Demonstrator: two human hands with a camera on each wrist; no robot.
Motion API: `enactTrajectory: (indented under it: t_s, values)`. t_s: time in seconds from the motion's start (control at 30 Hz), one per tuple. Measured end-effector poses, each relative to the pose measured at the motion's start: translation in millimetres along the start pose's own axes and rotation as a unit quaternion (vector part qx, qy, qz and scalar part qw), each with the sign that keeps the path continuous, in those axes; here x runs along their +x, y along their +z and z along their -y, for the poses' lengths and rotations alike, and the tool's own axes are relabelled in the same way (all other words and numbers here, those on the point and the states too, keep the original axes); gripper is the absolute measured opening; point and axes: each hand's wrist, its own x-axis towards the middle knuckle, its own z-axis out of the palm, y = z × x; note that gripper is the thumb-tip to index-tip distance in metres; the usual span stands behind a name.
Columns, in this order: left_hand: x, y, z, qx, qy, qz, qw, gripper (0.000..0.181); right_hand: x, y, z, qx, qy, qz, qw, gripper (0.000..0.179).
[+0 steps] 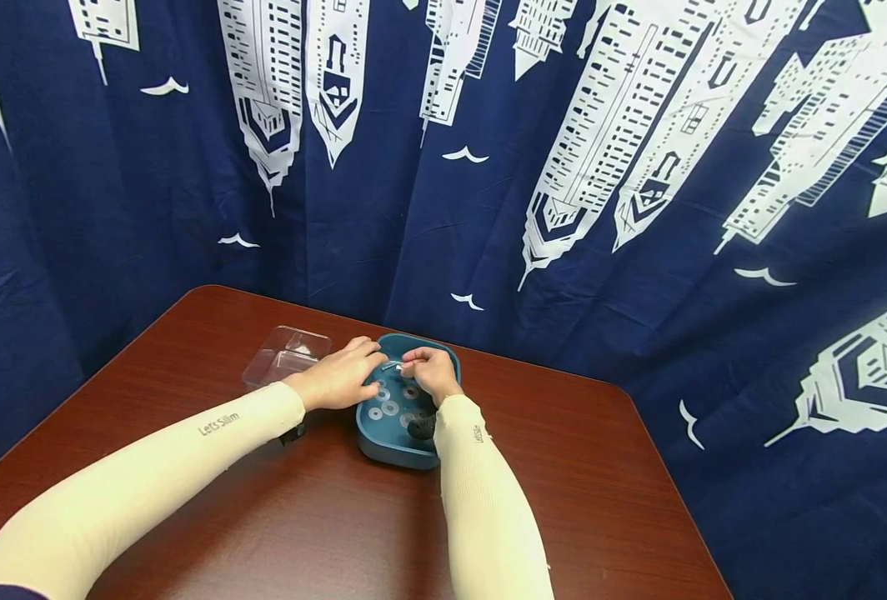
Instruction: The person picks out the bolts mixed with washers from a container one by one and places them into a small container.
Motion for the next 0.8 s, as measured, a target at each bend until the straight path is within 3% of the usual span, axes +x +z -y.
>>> enactTrajectory:
  t_s: [0.43,0.8]
  values:
    - [-0.5,-6.0,6.1,-0.004,0.016,-0.011,0.9998,0.051,-0.2,-7.6,13.9,0.025,-0.049,0.025,0.9982,0.02]
    - [-10.5,-25.1,7.8,-0.003,0.005,-0.023,0.9997,0.049,-3.6,-11.3,34.3,0.008,-0.086,0.035,0.9956,0.024]
